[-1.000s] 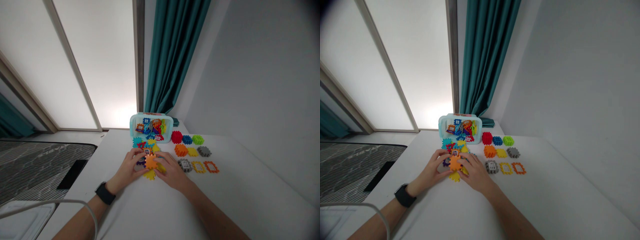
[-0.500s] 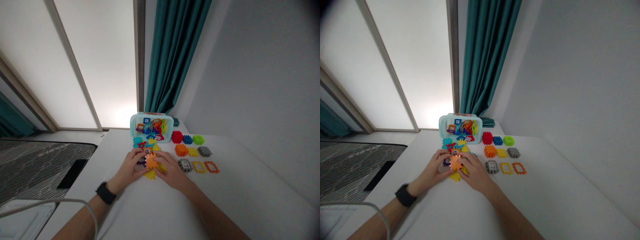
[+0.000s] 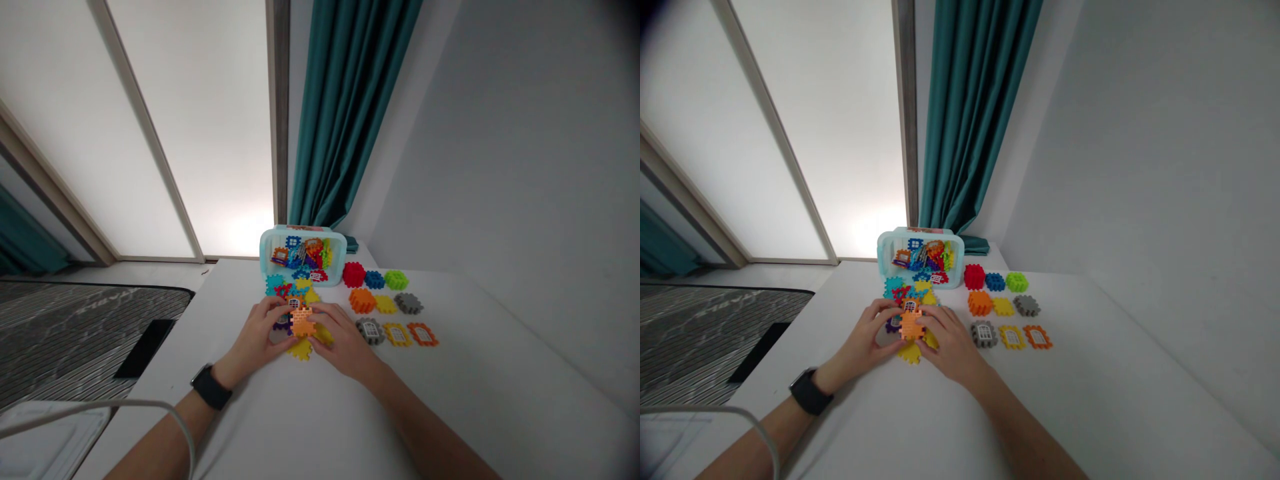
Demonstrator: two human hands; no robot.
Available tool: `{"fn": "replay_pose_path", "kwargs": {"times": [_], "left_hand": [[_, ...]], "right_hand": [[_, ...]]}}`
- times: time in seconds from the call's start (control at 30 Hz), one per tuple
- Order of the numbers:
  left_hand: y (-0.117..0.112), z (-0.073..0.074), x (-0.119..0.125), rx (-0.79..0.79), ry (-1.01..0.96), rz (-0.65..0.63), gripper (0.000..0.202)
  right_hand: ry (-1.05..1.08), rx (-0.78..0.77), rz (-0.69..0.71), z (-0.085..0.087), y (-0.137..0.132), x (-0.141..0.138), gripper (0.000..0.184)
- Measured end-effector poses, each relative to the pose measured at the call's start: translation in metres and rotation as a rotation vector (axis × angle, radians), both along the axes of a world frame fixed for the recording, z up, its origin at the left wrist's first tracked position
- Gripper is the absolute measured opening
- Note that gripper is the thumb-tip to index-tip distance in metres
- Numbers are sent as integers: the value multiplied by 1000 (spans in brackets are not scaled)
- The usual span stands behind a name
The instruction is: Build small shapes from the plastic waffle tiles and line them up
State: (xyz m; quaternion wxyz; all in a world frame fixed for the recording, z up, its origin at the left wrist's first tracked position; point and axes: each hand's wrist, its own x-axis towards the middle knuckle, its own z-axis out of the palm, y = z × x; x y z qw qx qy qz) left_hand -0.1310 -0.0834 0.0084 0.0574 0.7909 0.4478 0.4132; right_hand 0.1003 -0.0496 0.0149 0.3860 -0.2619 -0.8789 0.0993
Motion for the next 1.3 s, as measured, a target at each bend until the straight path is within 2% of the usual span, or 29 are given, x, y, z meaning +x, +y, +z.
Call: {"fn": "replay_pose_path", "kwargs": {"times": [0.2, 0.53, 0.8, 0.93, 1.13, 1.3], "left_hand": [[-1, 1, 0, -16, -41, -9, 45], [0, -4, 0, -21, -24, 0, 46], [0, -3, 2, -23, 11, -2, 40], [1, -4, 2, -30, 27, 13, 35], [6, -15, -1, -13, 84, -7, 34], [5, -13, 0, -39, 97, -14, 32]], "right_hand": [[26, 39, -18, 0, -2, 1, 31], [-52, 93, 9, 2, 1, 2, 34], [-135, 29, -20, 10, 10, 12, 33], [-124, -5, -17, 14, 27, 31, 29], [-103, -42, -75, 10, 58, 79, 24], [-113, -90, -117, 6, 84, 114, 21]]}}
